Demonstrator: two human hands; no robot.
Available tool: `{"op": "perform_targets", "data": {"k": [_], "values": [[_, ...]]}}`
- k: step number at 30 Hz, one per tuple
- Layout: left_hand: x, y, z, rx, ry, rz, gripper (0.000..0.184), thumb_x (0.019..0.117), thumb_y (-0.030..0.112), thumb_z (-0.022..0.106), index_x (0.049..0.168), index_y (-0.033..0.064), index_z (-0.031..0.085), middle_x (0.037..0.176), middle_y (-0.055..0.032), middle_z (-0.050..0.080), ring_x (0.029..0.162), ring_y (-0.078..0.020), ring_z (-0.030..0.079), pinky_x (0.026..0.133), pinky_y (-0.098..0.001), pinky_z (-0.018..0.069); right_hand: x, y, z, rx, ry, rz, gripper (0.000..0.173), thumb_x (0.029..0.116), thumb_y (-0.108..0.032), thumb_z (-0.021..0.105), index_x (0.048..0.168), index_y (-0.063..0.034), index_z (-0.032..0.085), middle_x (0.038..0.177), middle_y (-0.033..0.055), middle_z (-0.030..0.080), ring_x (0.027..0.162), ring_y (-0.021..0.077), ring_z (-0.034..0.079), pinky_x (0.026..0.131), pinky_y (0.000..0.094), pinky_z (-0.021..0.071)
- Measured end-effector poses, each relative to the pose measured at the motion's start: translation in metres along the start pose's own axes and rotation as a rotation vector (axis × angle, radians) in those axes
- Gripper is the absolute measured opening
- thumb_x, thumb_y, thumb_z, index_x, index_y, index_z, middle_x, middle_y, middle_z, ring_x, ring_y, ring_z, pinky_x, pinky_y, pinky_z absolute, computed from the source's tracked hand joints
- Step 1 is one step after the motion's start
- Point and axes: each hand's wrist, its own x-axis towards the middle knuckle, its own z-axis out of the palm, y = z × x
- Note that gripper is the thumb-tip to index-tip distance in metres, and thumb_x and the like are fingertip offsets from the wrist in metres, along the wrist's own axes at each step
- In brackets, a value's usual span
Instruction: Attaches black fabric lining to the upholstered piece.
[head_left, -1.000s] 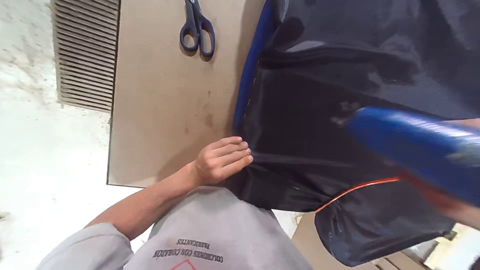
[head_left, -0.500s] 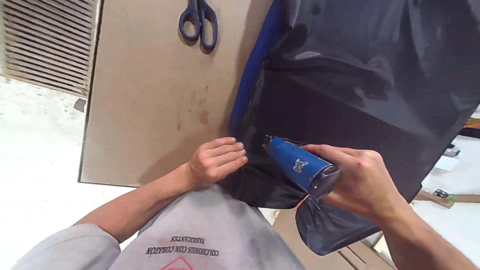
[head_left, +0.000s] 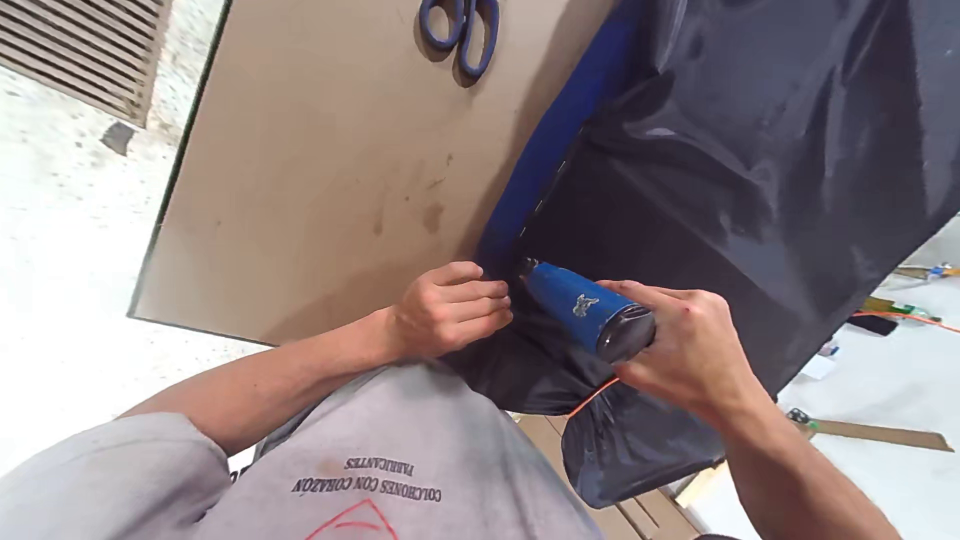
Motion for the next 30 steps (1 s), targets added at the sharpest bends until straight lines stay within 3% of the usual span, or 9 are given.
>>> {"op": "perform_targets", "data": {"k": [6, 9, 11, 14, 17, 22, 30], "values": [[0.0, 0.0, 0.0, 0.005, -0.01, -0.003, 0.021, 0.1035, 0.009, 0.055, 0.109, 0.0133, 0.075, 0.109, -0.0046, 0.079, 0.116, -0.018, 0.07, 0.108, -0.0389, 0.047, 0.001, 0.001, 0.005, 0.014, -0.008, -0.016, 0.042, 0.0855, -0.043, 0.061, 0.112, -0.0144, 0.076, 0.081, 0.0039, 0.076, 0.071, 0.0175, 0.071, 0.057, 0.0418, 0.0514], [-0.001, 0.001, 0.0, 0.004, -0.015, 0.0, 0.022, 0.1033, 0.008, 0.054, 0.109, 0.0129, 0.075, 0.108, -0.0047, 0.079, 0.116, -0.0178, 0.07, 0.108, -0.0386, 0.0467, -0.001, -0.001, 0.007, -0.017, -0.022, -0.002, 0.041, 0.0845, -0.043, 0.06, 0.106, -0.0125, 0.075, 0.079, 0.0045, 0.075, 0.068, 0.0196, 0.071, 0.054, 0.0435, 0.0501], [-0.001, 0.001, -0.001, 0.025, -0.017, -0.005, 0.022, 0.1033, 0.009, 0.054, 0.109, 0.014, 0.075, 0.109, -0.0034, 0.079, 0.118, -0.0162, 0.069, 0.108, -0.0384, 0.0449, -0.006, -0.002, 0.005, -0.036, -0.012, 0.002, 0.04, 0.0846, -0.044, 0.059, 0.102, -0.0115, 0.074, 0.075, 0.0047, 0.073, 0.065, 0.0195, 0.069, 0.051, 0.0428, 0.0475], [-0.004, 0.003, 0.0, 0.102, 0.006, -0.029, 0.023, 0.1034, 0.012, 0.055, 0.11, 0.0185, 0.076, 0.112, 0.0002, 0.079, 0.119, -0.0143, 0.067, 0.111, -0.0388, 0.0386, -0.016, -0.002, 0.002, -0.024, 0.023, -0.002, 0.04, 0.0837, -0.042, 0.061, 0.106, -0.0111, 0.074, 0.078, 0.0053, 0.074, 0.066, 0.0181, 0.069, 0.052, 0.0401, 0.0483], [-0.008, 0.005, 0.0, 0.158, 0.021, -0.044, 0.025, 0.1027, 0.013, 0.054, 0.111, 0.0212, 0.077, 0.113, 0.0027, 0.078, 0.106, -0.0152, 0.065, 0.103, -0.0378, 0.0336, -0.02, -0.004, 0.004, -0.021, 0.014, -0.004, 0.039, 0.0834, -0.041, 0.061, 0.107, -0.0121, 0.075, 0.079, 0.0042, 0.074, 0.067, 0.0171, 0.07, 0.052, 0.0392, 0.0486], [-0.007, 0.005, -0.001, 0.166, 0.021, -0.045, 0.025, 0.1011, 0.012, 0.055, 0.108, 0.0201, 0.077, 0.11, 0.0025, 0.078, 0.092, -0.0157, 0.064, 0.095, -0.0378, 0.0358, -0.019, -0.007, 0.013, -0.011, -0.024, -0.027, 0.039, 0.0823, -0.04, 0.062, 0.106, -0.013, 0.075, 0.077, 0.0033, 0.073, 0.064, 0.0172, 0.069, 0.05, 0.0404, 0.0482], [-0.006, 0.007, -0.002, 0.134, 0.014, -0.051, 0.025, 0.1008, 0.01, 0.054, 0.104, 0.0183, 0.077, 0.104, 0.0017, 0.078, 0.084, -0.0162, 0.063, 0.093, -0.0373, 0.0376, -0.016, -0.01, 0.015, 0.02, -0.043, -0.019, 0.039, 0.0817, -0.04, 0.062, 0.107, -0.0125, 0.075, 0.078, 0.0036, 0.074, 0.066, 0.0165, 0.07, 0.052, 0.0397, 0.0496]]}}
